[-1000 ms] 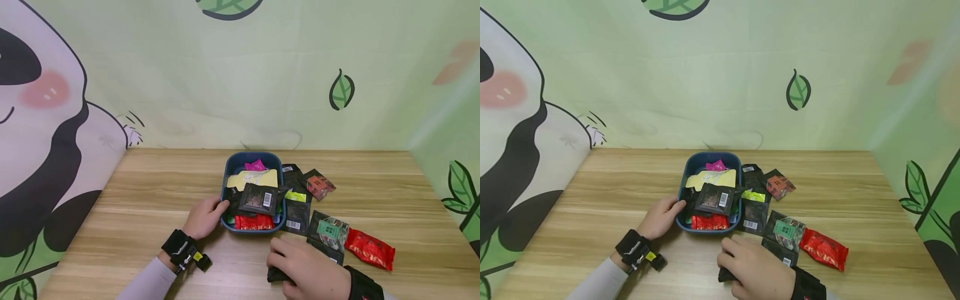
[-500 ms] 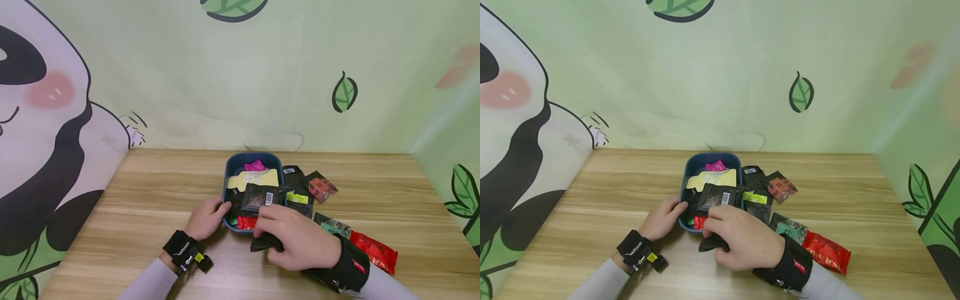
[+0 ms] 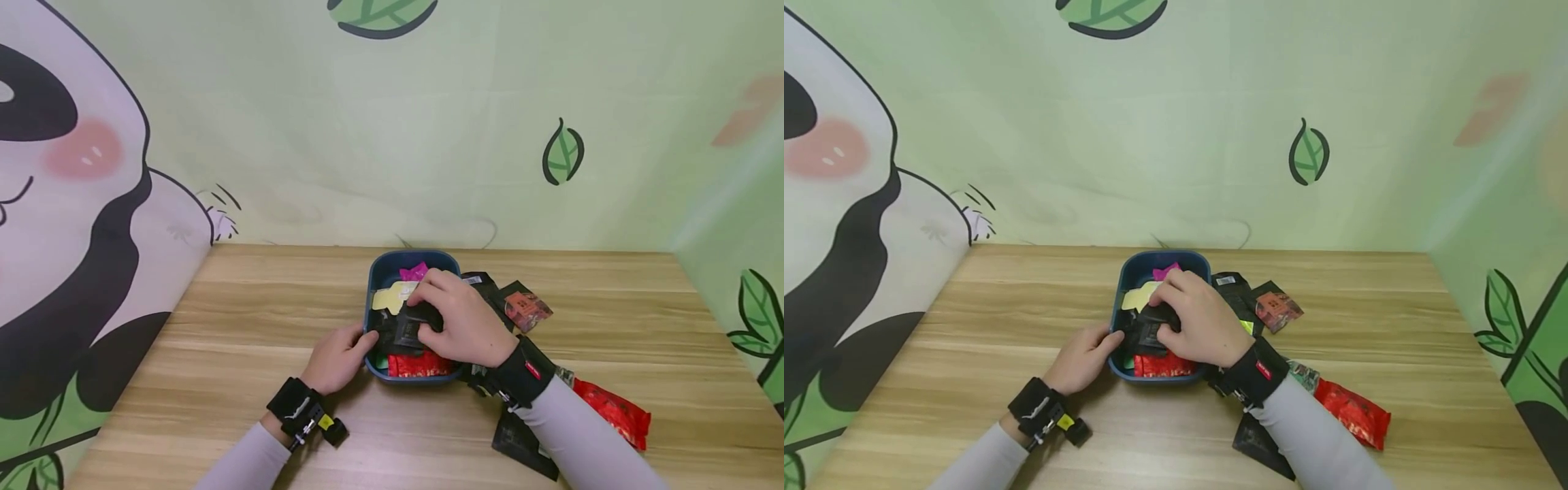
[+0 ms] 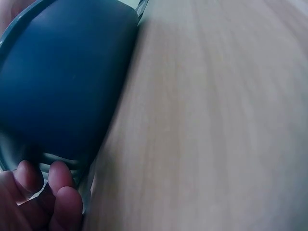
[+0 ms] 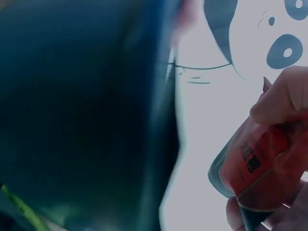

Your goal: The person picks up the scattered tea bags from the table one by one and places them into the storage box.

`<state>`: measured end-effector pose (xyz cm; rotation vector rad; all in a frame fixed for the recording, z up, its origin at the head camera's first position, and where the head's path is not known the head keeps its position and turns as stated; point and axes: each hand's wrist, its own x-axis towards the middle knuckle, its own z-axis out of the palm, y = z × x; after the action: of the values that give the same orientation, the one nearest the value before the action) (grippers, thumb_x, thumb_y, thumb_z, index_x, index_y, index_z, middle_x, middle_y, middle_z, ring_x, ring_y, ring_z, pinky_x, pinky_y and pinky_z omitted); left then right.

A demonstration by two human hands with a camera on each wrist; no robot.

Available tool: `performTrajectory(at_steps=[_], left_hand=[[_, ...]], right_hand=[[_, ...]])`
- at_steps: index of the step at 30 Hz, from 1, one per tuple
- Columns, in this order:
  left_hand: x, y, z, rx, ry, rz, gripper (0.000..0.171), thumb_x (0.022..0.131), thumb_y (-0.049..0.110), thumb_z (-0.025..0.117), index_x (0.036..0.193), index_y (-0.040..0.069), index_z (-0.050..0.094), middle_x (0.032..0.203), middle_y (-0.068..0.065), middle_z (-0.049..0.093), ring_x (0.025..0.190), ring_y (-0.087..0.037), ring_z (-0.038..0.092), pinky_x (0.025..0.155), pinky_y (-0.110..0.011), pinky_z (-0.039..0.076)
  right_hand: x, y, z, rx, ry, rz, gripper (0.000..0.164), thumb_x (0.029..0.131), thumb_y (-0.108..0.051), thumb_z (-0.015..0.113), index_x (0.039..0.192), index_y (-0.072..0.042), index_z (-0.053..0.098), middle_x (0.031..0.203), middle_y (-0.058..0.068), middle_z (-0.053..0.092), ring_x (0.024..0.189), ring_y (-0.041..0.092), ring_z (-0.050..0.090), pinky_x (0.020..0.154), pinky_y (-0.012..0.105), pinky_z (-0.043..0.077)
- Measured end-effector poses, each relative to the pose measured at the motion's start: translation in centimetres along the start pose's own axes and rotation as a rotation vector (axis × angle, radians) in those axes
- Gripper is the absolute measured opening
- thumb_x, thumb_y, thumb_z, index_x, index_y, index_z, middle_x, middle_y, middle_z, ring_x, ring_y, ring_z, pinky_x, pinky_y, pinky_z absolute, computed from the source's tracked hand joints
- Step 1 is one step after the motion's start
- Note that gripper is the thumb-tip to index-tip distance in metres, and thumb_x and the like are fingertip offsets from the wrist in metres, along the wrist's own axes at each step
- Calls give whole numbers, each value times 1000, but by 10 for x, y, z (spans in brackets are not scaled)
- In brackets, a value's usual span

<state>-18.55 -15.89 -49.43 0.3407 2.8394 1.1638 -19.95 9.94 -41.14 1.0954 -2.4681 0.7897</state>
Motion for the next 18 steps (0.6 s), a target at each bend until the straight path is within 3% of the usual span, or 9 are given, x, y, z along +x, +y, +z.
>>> performTrajectory(at_steps=[3,5,7,9,12,18], left_hand=[[0,0,-1,2,-5,0,23,106,42,52,99,29,69,70,10,62,73,-11,59,66,-32,43],[0,0,-1,2,-9,0,24,106,43,52,98,28,69,70,10,62,72,-11,59,65,-31,42],[0,0,-1,2,-7,2,25,107,43,51,98,29,69,70,10,62,72,-12,59,65,-32,43],[-1,0,-1,1,-4,3,25,107,44,51,97,28,68,70,10,61,71,-12,58,65,-32,42],[0,0,-1,10,0,6,25,107,43,51,95,28,67,69,9,61,71,-12,58,64,-32,42],[1,-1,1,20,8,14,24,106,42,53,95,27,68,71,8,60,71,-12,57,65,-32,42]], right_hand=[[0,7,3,-28,-40,11,44,83,-29,82,122,-14,69,122,2,62,111,19,59,96,40,53],[-2,9,3,-42,-102,28,73,82,-47,84,144,-18,58,146,7,54,135,28,51,112,52,44],[-3,8,2,-58,-167,51,102,78,-65,80,161,-24,36,168,10,31,155,37,29,121,64,29],[-5,6,0,-78,-222,78,119,74,-79,74,166,-31,16,176,7,6,161,41,4,122,71,15],[-7,2,-4,-102,-263,110,127,69,-91,65,166,-37,3,175,2,-11,161,41,-7,122,73,9],[-19,-4,-11,-103,-297,129,127,68,-92,64,166,-36,6,175,0,-9,161,41,-3,120,74,11]])
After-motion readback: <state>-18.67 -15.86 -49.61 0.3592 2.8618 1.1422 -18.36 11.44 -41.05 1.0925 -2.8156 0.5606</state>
